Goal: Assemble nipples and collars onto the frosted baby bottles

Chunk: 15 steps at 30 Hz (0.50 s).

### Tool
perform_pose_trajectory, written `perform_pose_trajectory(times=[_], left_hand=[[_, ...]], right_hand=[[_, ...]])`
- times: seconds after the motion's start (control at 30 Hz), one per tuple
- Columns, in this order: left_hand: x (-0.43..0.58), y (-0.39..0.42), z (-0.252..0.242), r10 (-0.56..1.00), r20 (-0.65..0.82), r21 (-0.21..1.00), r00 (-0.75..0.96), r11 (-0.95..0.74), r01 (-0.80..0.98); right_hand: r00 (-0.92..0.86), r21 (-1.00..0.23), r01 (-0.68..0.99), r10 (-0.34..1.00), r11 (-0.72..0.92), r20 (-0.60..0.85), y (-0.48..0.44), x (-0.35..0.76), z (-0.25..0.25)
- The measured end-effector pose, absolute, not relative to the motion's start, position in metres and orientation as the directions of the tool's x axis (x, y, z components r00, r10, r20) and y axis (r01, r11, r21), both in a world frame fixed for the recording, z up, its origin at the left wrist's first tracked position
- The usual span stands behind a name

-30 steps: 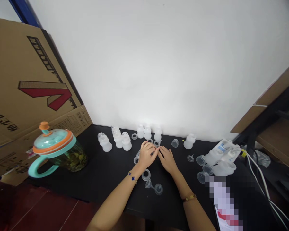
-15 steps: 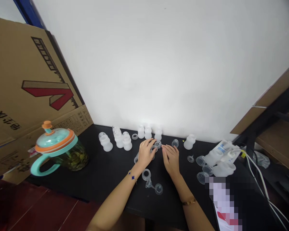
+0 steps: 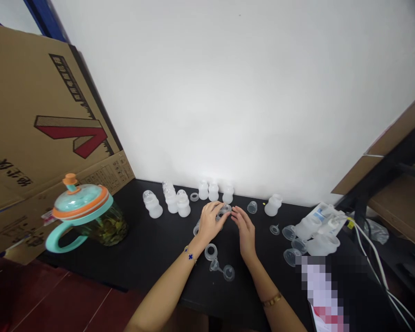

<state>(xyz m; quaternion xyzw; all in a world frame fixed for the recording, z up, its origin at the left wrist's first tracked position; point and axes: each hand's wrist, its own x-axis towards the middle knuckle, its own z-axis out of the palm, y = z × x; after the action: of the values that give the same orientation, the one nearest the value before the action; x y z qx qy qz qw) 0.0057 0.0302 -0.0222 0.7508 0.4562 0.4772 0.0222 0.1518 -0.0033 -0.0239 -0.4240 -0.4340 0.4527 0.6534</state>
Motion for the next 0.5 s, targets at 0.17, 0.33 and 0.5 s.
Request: perform_pose_trajectory(times=[0.17, 0.33, 0.5], left_hand=[[0.0073, 0.0276, -0.0203, 0.703, 0.678, 0.458, 0.217, -0.634, 0.623], [0.0087, 0.0267, -0.0218, 0.696, 0.662, 0.418, 0.278, -0.65, 0.635], [0.0087, 0.0262, -0.0208, 0.701, 0.671, 0.443, 0.241, -0.64, 0.628]], right_hand=[[-0.106, -0.785, -0.596, 0.985, -0.172, -0.135, 0.0063, 0.152, -0.0226], [-0.197, -0.813, -0.54, 0.972, -0.218, -0.13, 0.008, 0.1564, -0.0217], [-0.189, -0.845, -0.502, 0.977, -0.186, -0.103, 0.0071, 0.1569, -0.0225]])
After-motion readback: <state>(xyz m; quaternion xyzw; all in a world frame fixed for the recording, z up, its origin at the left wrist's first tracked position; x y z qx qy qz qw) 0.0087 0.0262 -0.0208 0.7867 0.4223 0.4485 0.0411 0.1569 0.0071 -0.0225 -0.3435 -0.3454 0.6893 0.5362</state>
